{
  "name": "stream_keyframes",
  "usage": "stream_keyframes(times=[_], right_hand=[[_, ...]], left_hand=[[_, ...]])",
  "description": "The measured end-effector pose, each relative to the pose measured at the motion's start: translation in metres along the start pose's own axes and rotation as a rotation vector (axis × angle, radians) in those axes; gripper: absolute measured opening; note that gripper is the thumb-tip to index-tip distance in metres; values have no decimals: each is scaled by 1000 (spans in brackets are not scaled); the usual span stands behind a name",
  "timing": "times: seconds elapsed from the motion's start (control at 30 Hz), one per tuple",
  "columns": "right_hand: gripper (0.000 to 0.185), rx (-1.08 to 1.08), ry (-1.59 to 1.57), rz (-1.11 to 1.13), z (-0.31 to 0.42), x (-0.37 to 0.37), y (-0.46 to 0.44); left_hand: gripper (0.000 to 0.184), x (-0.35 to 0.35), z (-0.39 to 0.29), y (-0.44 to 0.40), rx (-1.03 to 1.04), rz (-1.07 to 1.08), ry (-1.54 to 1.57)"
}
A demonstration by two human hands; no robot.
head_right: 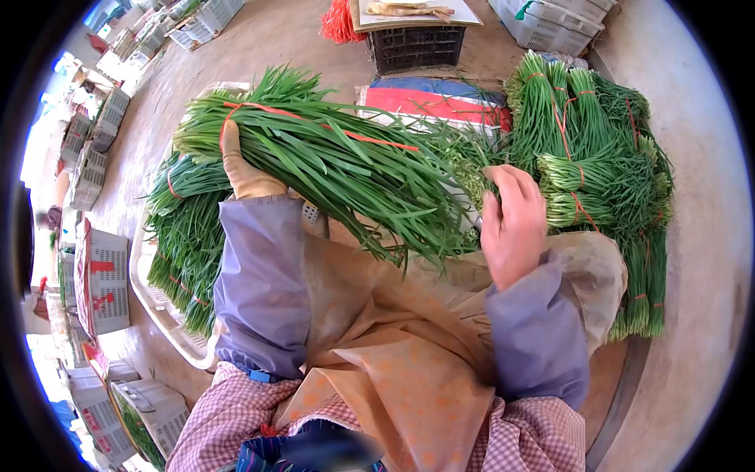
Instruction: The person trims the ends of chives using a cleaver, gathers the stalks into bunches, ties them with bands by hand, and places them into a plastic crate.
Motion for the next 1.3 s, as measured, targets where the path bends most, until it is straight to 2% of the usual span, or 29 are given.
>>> stream_keyframes(times=[0.1,0.13,0.17,0.2,0.27,0.33,0.37,0.4,0.43,0.47,0.5,0.6,0.63,0.7,0.77,0.8,0.87,0.93,1.0,1.07,1.13,1.27,1.3], right_hand=[[31,-126,-302,-55,56,-24,-1],[42,-133,-353,156,75,-15,-1],[58,-98,-303,307,87,2,1],[71,-73,-169,356,85,28,13],[76,53,-112,488,69,67,29],[74,169,-320,585,71,73,24],[73,234,-425,638,72,76,25],[73,161,-480,675,78,80,27],[73,90,-533,709,83,84,31],[74,18,-585,745,88,86,35],[71,59,-626,815,95,89,39],[70,-109,-620,756,99,104,43],[71,-176,-571,669,100,105,44],[74,-163,-503,750,108,106,36],[79,-193,-426,740,114,110,39],[79,-253,-415,725,117,113,42],[81,-366,-382,693,119,116,43],[77,-386,-438,579,122,105,35],[67,-372,-507,470,123,96,30],[70,-302,-422,521,115,101,38],[77,-193,-375,660,98,104,52],[58,-55,-366,707,61,110,72],[52,-4,-342,725,48,116,77]], left_hand=[[43,-7,-2,8,-12,-41,-9],[44,-8,-4,12,-22,-63,-12],[45,-12,-7,18,-102,167,-19],[44,-13,-12,26,-186,348,96],[43,-29,-30,52,-37,163,-99],[45,-37,-51,91,20,134,-206],[47,-44,-62,111,112,190,-308],[46,-48,-73,135,106,185,-351],[48,-42,-79,160,76,268,-410],[53,-74,-90,169,58,37,-423],[58,-106,-103,180,41,-197,-430],[69,-125,-116,220,-297,-7,-821],[70,-114,-126,229,-364,143,-981],[73,-85,-150,248,-495,455,-1287],[77,-28,-162,232,128,724,-1720],[79,-10,-165,233,349,570,-1903],[96,20,-140,213,942,911,-2232],[110,22,-102,184,932,1026,-2153],[122,8,-78,151,883,885,-2201],[111,4,-72,122,659,619,-2109],[100,-15,-76,94,422,505,-1933],[92,-38,-77,81,123,301,-1458],[86,-40,-80,82,207,252,-1500]])
Point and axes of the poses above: each hand's wrist, its own y-axis away from the middle knuckle, its own x-axis out of the palm, z = x × y, the point moved 5 cm from there along -y, towards the middle knuckle, and after that the axes turned 14 degrees about -z, right-handed, at the moved point
